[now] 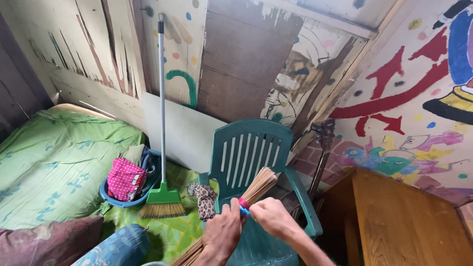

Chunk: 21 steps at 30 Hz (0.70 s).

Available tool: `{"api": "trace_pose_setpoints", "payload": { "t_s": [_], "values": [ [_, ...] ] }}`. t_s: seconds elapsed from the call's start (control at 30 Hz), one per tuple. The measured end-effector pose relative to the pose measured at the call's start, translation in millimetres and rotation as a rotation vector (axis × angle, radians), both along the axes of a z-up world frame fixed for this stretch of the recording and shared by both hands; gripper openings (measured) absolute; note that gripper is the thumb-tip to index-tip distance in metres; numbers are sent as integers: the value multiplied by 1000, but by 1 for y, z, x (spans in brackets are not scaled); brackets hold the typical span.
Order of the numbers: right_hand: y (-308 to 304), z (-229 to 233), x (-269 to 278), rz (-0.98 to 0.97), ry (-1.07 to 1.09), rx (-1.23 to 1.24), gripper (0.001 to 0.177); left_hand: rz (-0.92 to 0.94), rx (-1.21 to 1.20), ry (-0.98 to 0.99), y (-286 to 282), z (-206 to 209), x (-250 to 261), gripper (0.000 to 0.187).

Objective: Assembling a traditional broom by gathering sticks and tying them together with a rubber band

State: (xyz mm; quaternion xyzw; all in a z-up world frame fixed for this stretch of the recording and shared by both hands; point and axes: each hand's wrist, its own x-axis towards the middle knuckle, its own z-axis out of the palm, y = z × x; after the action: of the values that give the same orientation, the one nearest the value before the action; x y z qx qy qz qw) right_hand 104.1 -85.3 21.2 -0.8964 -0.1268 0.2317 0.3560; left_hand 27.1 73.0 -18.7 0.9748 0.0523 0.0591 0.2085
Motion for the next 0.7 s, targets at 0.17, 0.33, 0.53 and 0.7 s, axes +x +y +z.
{"api": "trace_pose_setpoints", "payload": {
  "t_s": [0.17, 0.33, 0.53, 0.7],
  "values": [
    [8, 54, -14, -9, 249, 461, 13, 66, -245, 111, 10, 21, -2, 43],
    [22, 56, -33, 95, -394, 275, 21, 84, -472, 162, 7, 31, -6, 43],
    [24, 36, -38, 185, -711, 212, 19, 113, -497, 138, 4, 29, -3, 30],
    [19, 22, -33, 243, -797, -23, 19, 89, -491, 126, -2, 23, -2, 31]
  ]
}}
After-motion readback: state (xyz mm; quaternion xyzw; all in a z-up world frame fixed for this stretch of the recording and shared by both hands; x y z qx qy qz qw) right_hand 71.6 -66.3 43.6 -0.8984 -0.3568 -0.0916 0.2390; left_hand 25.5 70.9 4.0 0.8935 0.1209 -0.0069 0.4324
